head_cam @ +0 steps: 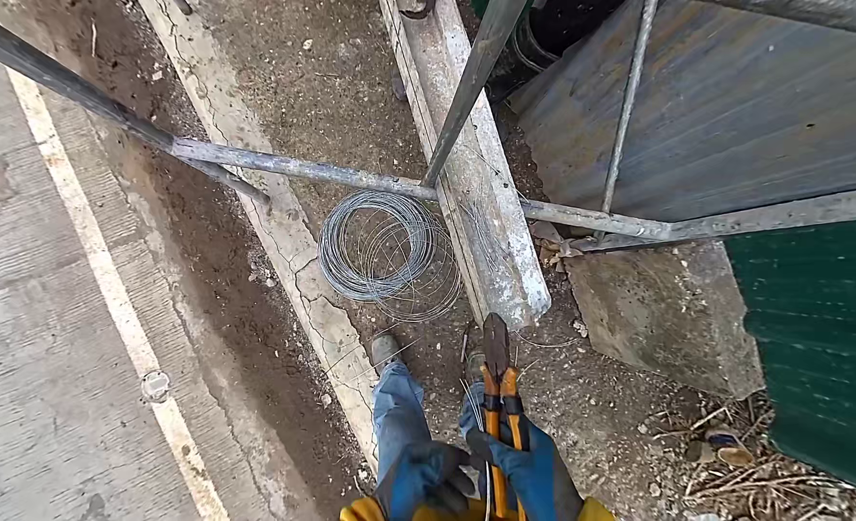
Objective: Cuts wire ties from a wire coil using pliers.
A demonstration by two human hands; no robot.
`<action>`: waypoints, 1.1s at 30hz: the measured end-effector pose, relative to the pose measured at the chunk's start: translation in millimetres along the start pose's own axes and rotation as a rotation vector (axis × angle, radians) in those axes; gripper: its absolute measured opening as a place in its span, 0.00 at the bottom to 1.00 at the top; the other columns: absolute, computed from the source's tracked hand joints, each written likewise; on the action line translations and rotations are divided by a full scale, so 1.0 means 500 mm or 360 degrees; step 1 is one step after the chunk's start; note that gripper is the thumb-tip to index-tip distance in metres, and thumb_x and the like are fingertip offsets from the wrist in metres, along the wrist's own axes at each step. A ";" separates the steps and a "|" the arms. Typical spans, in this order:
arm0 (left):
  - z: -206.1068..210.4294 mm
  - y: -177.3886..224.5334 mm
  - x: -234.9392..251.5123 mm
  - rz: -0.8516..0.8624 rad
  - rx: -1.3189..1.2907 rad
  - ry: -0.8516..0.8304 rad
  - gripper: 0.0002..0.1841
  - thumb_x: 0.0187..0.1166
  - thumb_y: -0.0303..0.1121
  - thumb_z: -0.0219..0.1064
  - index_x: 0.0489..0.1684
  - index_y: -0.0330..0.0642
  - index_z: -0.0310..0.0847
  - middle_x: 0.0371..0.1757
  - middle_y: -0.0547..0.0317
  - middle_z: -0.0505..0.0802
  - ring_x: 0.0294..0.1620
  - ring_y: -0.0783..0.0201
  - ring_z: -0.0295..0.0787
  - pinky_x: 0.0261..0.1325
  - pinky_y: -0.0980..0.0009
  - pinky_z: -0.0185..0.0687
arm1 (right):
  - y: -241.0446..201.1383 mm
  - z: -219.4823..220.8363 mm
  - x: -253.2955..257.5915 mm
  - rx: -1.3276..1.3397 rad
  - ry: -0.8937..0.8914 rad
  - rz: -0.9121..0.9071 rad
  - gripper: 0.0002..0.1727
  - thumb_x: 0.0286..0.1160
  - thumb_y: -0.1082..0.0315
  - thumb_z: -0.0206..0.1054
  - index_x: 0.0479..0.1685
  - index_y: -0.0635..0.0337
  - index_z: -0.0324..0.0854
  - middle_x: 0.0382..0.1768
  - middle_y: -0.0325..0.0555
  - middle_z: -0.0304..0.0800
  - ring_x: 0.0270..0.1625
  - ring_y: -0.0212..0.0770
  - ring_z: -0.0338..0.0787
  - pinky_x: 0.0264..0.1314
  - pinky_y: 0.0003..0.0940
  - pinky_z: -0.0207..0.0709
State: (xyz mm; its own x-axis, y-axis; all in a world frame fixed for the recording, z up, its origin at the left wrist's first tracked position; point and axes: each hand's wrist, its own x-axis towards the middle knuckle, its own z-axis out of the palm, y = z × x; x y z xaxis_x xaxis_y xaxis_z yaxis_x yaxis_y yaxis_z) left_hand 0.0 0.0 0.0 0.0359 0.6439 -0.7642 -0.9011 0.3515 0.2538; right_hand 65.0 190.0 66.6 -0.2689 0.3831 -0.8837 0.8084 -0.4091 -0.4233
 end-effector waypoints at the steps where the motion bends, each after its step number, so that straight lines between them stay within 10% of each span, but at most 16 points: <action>1: -0.003 0.038 0.017 0.0212 0.0290 0.0213 0.19 0.87 0.42 0.61 0.66 0.40 0.85 0.50 0.50 0.97 0.46 0.56 0.96 0.50 0.58 0.94 | 0.003 0.000 -0.005 -0.0021 -0.0001 -0.0020 0.26 0.61 0.69 0.82 0.59 0.67 0.80 0.38 0.52 0.96 0.36 0.47 0.97 0.42 0.45 0.94; 3: -0.005 0.112 0.051 0.0570 0.0988 0.0381 0.21 0.82 0.35 0.63 0.74 0.55 0.83 0.71 0.65 0.88 0.68 0.70 0.86 0.71 0.64 0.84 | 0.000 -0.001 -0.015 -0.0020 -0.0054 0.0006 0.25 0.64 0.70 0.80 0.61 0.68 0.79 0.40 0.53 0.96 0.38 0.49 0.97 0.44 0.46 0.94; 7: 0.023 0.257 0.105 0.0495 0.2057 0.0052 0.24 0.81 0.31 0.62 0.76 0.65 0.81 0.93 0.57 0.63 0.87 0.50 0.67 0.83 0.46 0.69 | -0.028 0.009 -0.038 -0.0060 -0.0040 0.0138 0.28 0.66 0.69 0.80 0.67 0.67 0.77 0.42 0.53 0.96 0.39 0.49 0.98 0.43 0.45 0.94; 14: 0.004 0.328 0.170 0.0364 0.2131 -0.0426 0.14 0.85 0.28 0.59 0.57 0.46 0.91 0.69 0.52 0.87 0.74 0.57 0.80 0.79 0.55 0.73 | -0.008 -0.014 -0.033 0.0018 -0.0107 -0.0026 0.21 0.68 0.74 0.77 0.60 0.70 0.80 0.38 0.55 0.96 0.34 0.50 0.97 0.39 0.46 0.94; 25: -0.007 0.347 0.165 0.0354 0.2149 -0.0257 0.11 0.82 0.40 0.68 0.54 0.56 0.94 0.66 0.61 0.90 0.73 0.62 0.80 0.80 0.59 0.70 | -0.027 -0.007 -0.034 -0.0024 0.0053 0.0111 0.24 0.64 0.73 0.80 0.61 0.68 0.80 0.40 0.52 0.95 0.37 0.45 0.96 0.43 0.43 0.93; 31: 0.024 0.354 0.146 0.0070 0.2480 0.0161 0.15 0.82 0.51 0.62 0.53 0.62 0.93 0.57 0.67 0.94 0.63 0.65 0.86 0.78 0.53 0.69 | -0.056 0.014 -0.071 -0.0064 0.0014 -0.0286 0.21 0.67 0.78 0.73 0.58 0.81 0.76 0.37 0.60 0.94 0.34 0.46 0.96 0.37 0.35 0.92; 32: 0.041 0.340 0.147 0.0034 0.2578 0.0209 0.17 0.83 0.51 0.60 0.55 0.61 0.92 0.60 0.63 0.93 0.66 0.61 0.86 0.79 0.49 0.66 | -0.087 0.038 -0.087 -0.0112 0.0098 -0.0181 0.22 0.66 0.81 0.72 0.59 0.85 0.74 0.39 0.65 0.93 0.35 0.48 0.97 0.38 0.35 0.92; 33: 0.056 0.321 0.148 0.0029 0.2632 0.0244 0.18 0.84 0.50 0.57 0.58 0.58 0.90 0.62 0.58 0.92 0.68 0.56 0.84 0.79 0.46 0.65 | -0.183 0.062 -0.096 -0.0187 0.0066 0.0474 0.27 0.73 0.83 0.69 0.72 0.73 0.70 0.51 0.57 0.90 0.49 0.45 0.92 0.60 0.38 0.84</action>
State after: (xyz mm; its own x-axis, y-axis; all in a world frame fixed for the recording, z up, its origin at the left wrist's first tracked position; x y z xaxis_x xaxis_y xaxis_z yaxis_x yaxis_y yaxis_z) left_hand -130.0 123.3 0.9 -0.0992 0.6226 -0.7762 0.5049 0.7037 0.4999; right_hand -12.1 183.5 141.8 0.0082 0.2955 -0.9553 0.9038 -0.4110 -0.1193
